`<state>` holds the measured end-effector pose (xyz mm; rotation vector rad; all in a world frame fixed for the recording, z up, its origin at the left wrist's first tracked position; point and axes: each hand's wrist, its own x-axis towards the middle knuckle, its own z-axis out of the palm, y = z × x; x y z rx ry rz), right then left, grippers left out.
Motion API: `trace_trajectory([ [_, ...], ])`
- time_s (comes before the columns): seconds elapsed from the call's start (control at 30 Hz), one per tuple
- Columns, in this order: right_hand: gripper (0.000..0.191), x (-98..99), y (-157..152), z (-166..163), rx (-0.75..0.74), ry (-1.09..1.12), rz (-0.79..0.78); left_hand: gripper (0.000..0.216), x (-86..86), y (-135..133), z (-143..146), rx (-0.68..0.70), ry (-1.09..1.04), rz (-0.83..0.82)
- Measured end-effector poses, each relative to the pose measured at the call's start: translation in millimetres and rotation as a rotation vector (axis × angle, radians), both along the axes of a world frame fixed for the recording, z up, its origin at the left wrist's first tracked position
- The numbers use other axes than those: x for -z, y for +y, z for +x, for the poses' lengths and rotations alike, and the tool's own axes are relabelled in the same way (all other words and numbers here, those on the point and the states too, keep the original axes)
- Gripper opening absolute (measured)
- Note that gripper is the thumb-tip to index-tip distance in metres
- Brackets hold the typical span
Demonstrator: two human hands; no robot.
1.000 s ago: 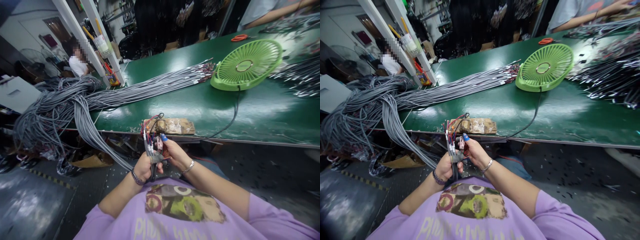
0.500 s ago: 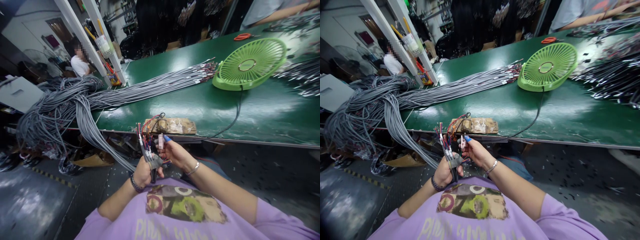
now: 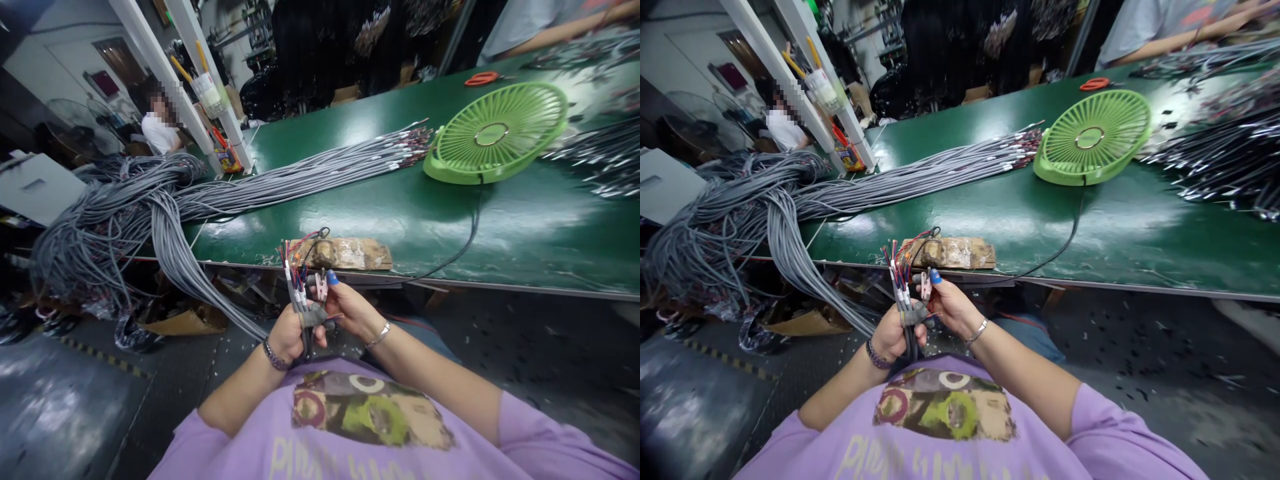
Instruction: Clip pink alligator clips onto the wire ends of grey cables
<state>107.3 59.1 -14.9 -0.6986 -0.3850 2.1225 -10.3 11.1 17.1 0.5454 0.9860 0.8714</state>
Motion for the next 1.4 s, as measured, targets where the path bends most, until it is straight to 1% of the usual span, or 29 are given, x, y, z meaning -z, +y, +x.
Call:
trace_trajectory([
  [0.23, 0.036, 2.0, -1.1, -1.1, -0.014, 0.0, -0.018, 0.041, 4.9, -0.6, 0.9, 0.021, 0.014, -0.02],
  [0.33, 0.043, 3.2, -3.0, 0.7, -0.032, 0.002, -0.046, 0.04, 6.0, -4.9, -0.7, 0.004, 0.007, -0.003],
  [0.43, 0.046, 2.5, -5.1, 5.0, -0.062, 0.016, -0.042, 0.039, 6.5, -13.1, -1.5, -0.03, 0.012, 0.037],
  [0.5, 0.043, 0.3, -6.3, 7.9, -0.078, 0.017, -0.02, 0.04, 6.0, -19.0, -0.3, -0.066, 0.035, 0.064],
  [0.57, 0.035, -2.6, -7.2, 9.7, -0.075, -0.002, 0.014, 0.042, 4.6, -23.4, 2.5, -0.113, 0.073, 0.085],
  [0.63, 0.028, -5.3, -8.1, 10.1, -0.045, -0.04, 0.063, 0.043, 2.5, -25.6, 6.2, -0.156, 0.11, 0.101],
  [0.67, 0.028, -6.3, -8.7, 9.9, -0.029, -0.063, 0.086, 0.043, 1.3, -25.8, 8.1, -0.174, 0.123, 0.106],
  [0.77, 0.039, -8.1, -11.1, 8.9, 0.035, -0.162, 0.148, 0.043, -2.5, -24.1, 12.7, -0.213, 0.141, 0.112],
  [0.9, 0.046, -9.9, -14.4, 7.1, 0.226, -0.355, 0.26, 0.041, -6.0, -19.6, 15.2, -0.234, 0.146, 0.118],
  [0.93, 0.047, -10.3, -14.5, 6.3, 0.244, -0.371, 0.277, 0.041, -6.4, -18.6, 15.7, -0.235, 0.148, 0.117],
  [0.97, 0.046, -10.6, -14.2, 5.4, 0.235, -0.358, 0.279, 0.04, -6.7, -17.8, 16.3, -0.235, 0.15, 0.116],
  [1.03, 0.044, -10.1, -12.3, 3.2, 0.144, -0.259, 0.231, 0.04, -6.7, -16.8, 17.8, -0.234, 0.156, 0.118],
  [1.13, 0.038, -5.7, -7.3, 0.7, -0.009, -0.059, 0.08, 0.041, -5.9, -16.4, 20.7, -0.236, 0.172, 0.122],
  [1.2, 0.035, -0.9, -4.1, 0.1, -0.069, 0.029, 0.009, 0.043, -4.9, -16.5, 22.4, -0.241, 0.183, 0.119],
  [1.27, 0.032, 4.1, -2.2, -0.3, -0.081, 0.075, -0.006, 0.044, -3.8, -16.4, 23.8, -0.247, 0.19, 0.114],
  [1.4, 0.03, 9.7, -2.2, -2.5, -0.024, 0.065, 0.005, 0.044, -3.2, -15.7, 25.8, -0.246, 0.198, 0.096],
])
